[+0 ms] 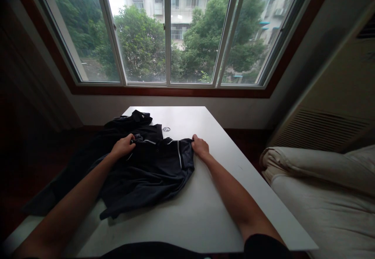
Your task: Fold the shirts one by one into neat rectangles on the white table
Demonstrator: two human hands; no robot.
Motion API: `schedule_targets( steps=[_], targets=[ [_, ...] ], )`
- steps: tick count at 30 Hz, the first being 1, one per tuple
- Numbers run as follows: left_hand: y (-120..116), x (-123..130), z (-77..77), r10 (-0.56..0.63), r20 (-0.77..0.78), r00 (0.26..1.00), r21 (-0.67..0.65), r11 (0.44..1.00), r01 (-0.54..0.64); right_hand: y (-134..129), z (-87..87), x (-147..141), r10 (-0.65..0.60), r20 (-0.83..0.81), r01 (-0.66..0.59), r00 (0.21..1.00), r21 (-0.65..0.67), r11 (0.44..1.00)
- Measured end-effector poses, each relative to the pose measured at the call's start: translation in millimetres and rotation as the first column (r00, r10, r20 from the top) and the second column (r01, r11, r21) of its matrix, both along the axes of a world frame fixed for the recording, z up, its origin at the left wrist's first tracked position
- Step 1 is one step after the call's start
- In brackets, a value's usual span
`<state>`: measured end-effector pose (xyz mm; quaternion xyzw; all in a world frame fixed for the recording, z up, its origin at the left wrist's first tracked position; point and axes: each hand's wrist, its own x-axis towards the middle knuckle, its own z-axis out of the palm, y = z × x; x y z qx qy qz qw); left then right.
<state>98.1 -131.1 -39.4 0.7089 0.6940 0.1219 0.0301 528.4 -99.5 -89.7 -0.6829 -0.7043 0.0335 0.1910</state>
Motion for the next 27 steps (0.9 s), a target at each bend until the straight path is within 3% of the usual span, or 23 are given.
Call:
schedule_targets(
  steps=[3, 8, 11, 14, 17, 19, 22, 24, 27],
  targets=[
    [4.2, -16.7, 9.7, 0.099, 0.014, 0.995, 0.028, 0.995, -0.099, 13.3, -3.9, 32.0, -0.192, -0.105, 0.192, 0.976, -0.015, 0.981],
    [9.1, -32.1, 5.1, 0.183, 0.068, 0.981, 0.049, 0.981, -0.186, 16.0, -6.3, 42.5, -0.160, -0.160, 0.170, 0.974, 0.051, 0.984],
    [11.3, -31.3, -5.3, 0.158, 0.121, 0.980, 0.121, 0.978, -0.172, 11.0, -4.3, 18.4, 0.004, -0.156, 0.022, 0.988, 0.160, 0.987],
    [13.9, -29.3, -16.2, 0.072, 0.167, 0.983, 0.142, 0.985, -0.096, -0.2, -2.5, -14.2, 0.286, -0.148, -0.252, 0.947, 0.214, 0.944],
    [17.2, -29.6, -25.9, -0.086, 0.233, 0.969, 0.084, 0.994, 0.068, -14.0, -2.8, -39.1, 0.509, -0.132, -0.494, 0.851, 0.129, 0.860],
    [19.1, -30.1, -31.1, -0.175, 0.275, 0.945, 0.083, 0.984, 0.158, -19.8, -3.4, -46.7, 0.564, -0.088, -0.562, 0.821, 0.045, 0.826],
    [20.7, -28.6, -37.0, -0.219, 0.303, 0.927, 0.083, 0.976, 0.203, -18.2, -3.3, -43.3, 0.445, -0.002, -0.444, 0.896, -0.080, 0.893],
    [21.4, -25.4, -40.6, -0.209, 0.332, 0.920, 0.042, 0.977, 0.207, -11.7, -2.3, -32.9, 0.272, 0.066, -0.259, 0.960, -0.159, 0.953],
    [23.6, -17.4, -47.2, -0.203, 0.387, 0.899, -0.004, 0.975, 0.222, -0.5, 0.0, -9.5, 0.029, 0.163, 0.006, 0.986, -0.208, 0.978]
  ],
)
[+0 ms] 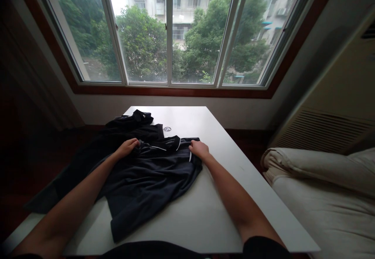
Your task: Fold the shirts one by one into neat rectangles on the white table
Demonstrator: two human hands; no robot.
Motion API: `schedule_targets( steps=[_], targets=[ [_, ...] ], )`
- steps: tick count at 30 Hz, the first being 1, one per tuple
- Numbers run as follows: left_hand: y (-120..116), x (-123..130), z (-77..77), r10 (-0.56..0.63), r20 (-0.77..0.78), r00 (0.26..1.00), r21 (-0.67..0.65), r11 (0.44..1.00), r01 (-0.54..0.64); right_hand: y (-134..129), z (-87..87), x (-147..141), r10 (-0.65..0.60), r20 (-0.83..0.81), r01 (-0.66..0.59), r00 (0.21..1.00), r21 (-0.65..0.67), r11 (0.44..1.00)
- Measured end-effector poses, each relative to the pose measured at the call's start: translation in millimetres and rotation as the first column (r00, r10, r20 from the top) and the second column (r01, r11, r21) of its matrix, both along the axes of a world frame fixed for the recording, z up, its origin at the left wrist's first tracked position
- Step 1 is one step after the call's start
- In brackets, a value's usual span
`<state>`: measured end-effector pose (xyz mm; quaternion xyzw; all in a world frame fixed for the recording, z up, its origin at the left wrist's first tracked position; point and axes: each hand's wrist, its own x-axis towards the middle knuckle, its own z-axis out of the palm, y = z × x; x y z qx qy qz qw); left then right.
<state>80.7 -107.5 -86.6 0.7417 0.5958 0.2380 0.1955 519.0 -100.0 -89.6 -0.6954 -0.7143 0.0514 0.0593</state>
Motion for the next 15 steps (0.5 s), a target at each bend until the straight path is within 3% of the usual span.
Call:
schedule_targets(
  steps=[5, 10, 13, 15],
  targets=[
    [12.7, 16.5, -9.0, 0.108, -0.077, 0.991, 0.121, 0.988, -0.098, 7.7, 8.4, 54.0, -0.300, 0.011, 0.300, 0.954, -0.012, 0.954],
    [39.1, 22.2, -3.4, 0.220, -0.277, 0.935, 0.314, 0.941, -0.128, 4.9, 13.7, 120.4, -0.525, -0.080, 0.531, 0.847, 0.110, 0.840],
    [54.9, 23.0, 1.9, 0.180, -0.403, 0.897, 0.215, 0.972, -0.099, 4.8, 6.2, 150.2, -0.603, -0.149, 0.621, 0.784, 0.190, 0.761],
    [63.3, 26.0, 2.9, 0.095, -0.443, 0.891, 0.095, 0.994, -0.059, 6.5, -3.0, 159.5, -0.615, -0.192, 0.644, 0.765, 0.183, 0.743]
  ],
)
